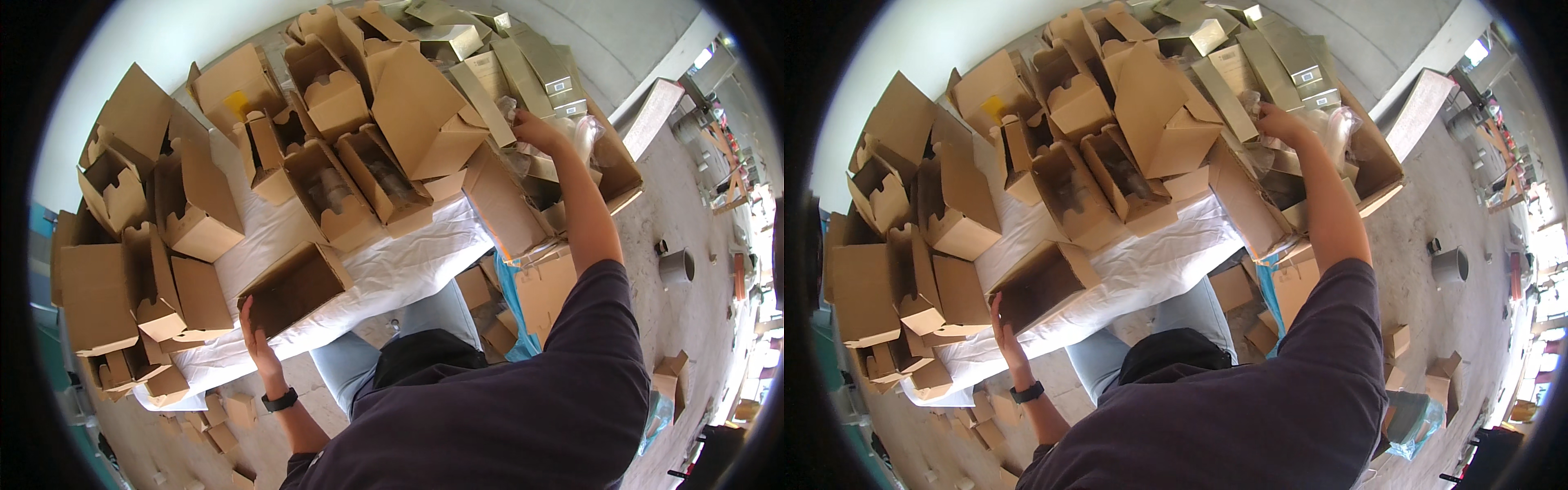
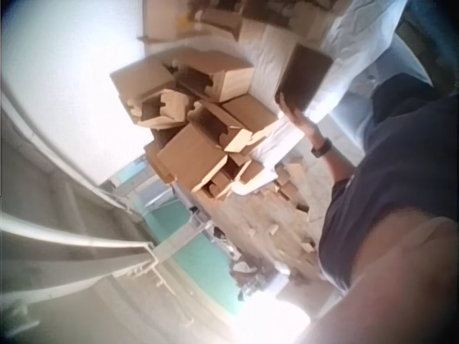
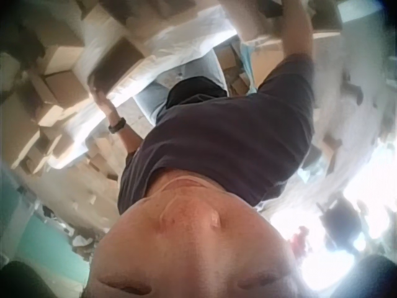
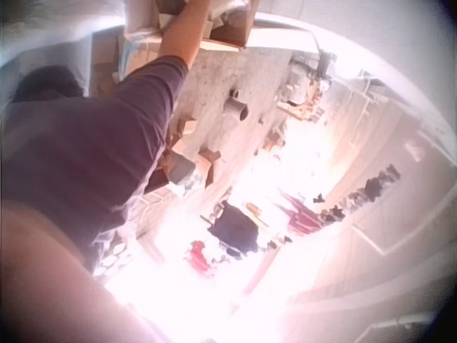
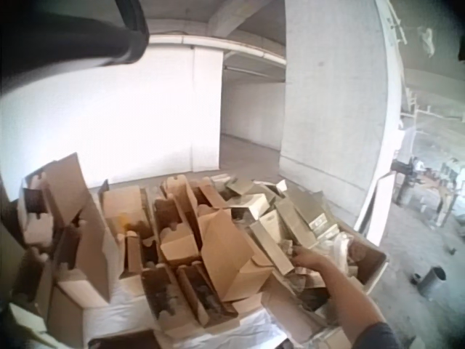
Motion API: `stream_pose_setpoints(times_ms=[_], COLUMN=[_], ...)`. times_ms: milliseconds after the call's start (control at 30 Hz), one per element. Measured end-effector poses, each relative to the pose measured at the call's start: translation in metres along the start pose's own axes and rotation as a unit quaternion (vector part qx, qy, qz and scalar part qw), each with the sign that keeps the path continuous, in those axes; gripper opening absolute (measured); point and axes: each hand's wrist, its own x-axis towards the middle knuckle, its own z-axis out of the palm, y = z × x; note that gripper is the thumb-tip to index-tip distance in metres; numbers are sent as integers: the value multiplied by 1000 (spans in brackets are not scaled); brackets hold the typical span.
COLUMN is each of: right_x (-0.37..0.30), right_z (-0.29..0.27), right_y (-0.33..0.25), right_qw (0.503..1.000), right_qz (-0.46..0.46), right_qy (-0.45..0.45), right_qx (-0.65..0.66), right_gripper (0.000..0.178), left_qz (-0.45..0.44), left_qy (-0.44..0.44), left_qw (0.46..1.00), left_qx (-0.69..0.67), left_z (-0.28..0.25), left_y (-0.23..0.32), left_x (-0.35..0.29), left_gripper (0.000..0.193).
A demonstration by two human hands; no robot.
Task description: The person removes white cylindrical bottles from plastic bags and places them into individual cardboard boxes on a table.
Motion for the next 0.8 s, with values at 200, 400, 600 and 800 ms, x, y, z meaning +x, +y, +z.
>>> stream_pose_setpoints(times_ms=[200, 400, 600, 800], right_x=[-7, -42, -36, -42], right_z=[-16, -9, -31, -16], right_y=[-17, -91, -65, -78], right_qw=[990, 905, 929, 930], right_qz=[-75, -182, -191, -208], right_qy=[59, 383, 318, 262], right_qx=[-102, -25, 10, 155], right_gripper=[38, 39, 37, 34], left_qz=[9, 4, 8, 9], left_qy=[-1, -1, -3, -5], left_qw=[1000, 1000, 1000, 1000], left_qx=[-2, 4, -5, -9], left_z=[0, 1, -1, -1], left_y=[-1, 2, 0, -3], left_x=[0, 0, -1, -3], left_gripper=[54, 54, 55, 55])
